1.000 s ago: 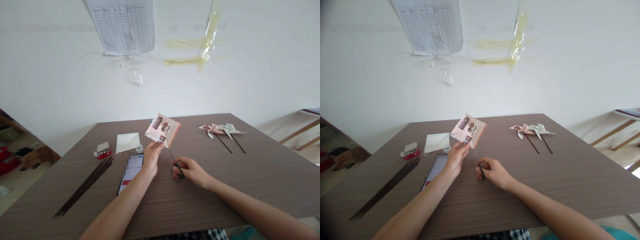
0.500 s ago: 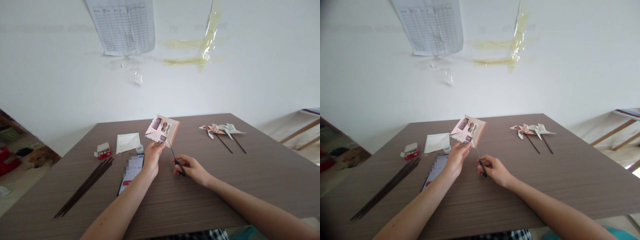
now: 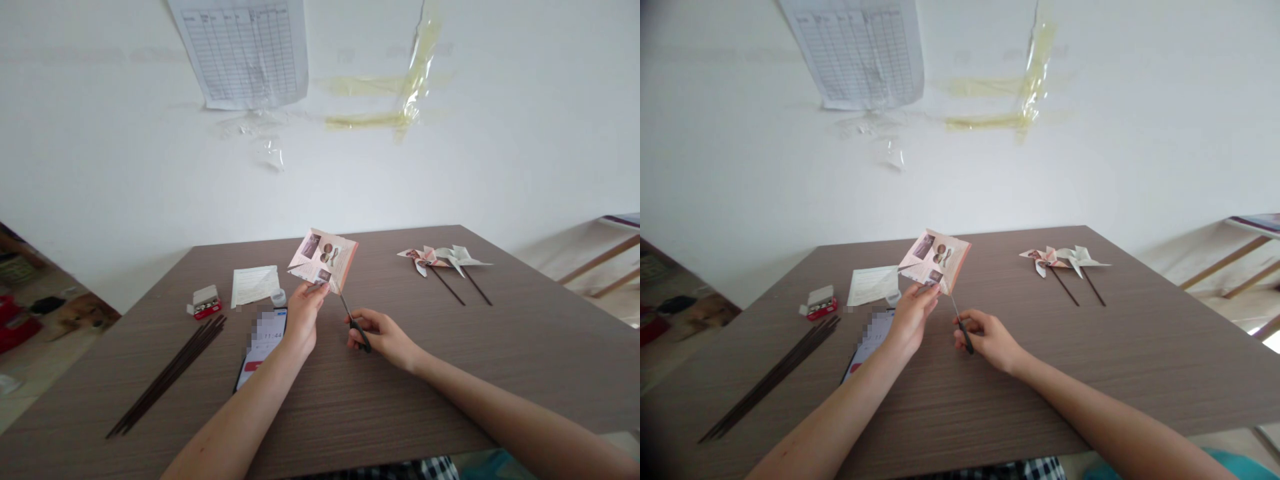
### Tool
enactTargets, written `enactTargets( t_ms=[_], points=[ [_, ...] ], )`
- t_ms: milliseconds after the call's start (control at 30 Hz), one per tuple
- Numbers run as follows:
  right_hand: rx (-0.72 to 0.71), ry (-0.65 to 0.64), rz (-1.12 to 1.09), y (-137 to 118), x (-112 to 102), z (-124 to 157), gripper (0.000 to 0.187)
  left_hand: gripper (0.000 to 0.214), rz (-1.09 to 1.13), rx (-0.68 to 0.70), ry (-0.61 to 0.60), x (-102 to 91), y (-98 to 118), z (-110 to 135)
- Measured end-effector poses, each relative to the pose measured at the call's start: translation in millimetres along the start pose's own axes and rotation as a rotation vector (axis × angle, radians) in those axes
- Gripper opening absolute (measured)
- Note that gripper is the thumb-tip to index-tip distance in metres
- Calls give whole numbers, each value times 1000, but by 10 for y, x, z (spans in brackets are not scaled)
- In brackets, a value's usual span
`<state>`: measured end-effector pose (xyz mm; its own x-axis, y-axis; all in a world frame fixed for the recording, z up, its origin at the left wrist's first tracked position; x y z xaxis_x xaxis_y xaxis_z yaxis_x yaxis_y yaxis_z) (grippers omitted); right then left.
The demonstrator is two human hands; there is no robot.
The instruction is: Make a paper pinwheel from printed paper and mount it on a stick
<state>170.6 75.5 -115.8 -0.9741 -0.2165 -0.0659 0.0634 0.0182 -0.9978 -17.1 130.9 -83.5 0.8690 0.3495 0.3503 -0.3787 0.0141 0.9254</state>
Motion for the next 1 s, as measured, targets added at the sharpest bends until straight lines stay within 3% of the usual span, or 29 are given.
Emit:
enactTargets(
  t_ms=[533,1000],
  points=[
    [9,5,-4,-75,3,10,72,65,-15,4,-2,16,8,16],
    [7,-7,19,-53,6,-6,70,55,-18,9,0,10,22,17]
  ],
)
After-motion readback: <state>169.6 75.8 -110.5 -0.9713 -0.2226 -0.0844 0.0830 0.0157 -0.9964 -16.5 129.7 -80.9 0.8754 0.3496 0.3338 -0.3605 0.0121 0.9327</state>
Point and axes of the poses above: each hand's wrist, its own z-axis away from the middle knuckle, its own x-axis out of the palm, y = z × x, the point moved 10 cm from there along -z, towards the middle knuckle, and after that the axes turned 11 degrees about y, right-handed, at the moved point
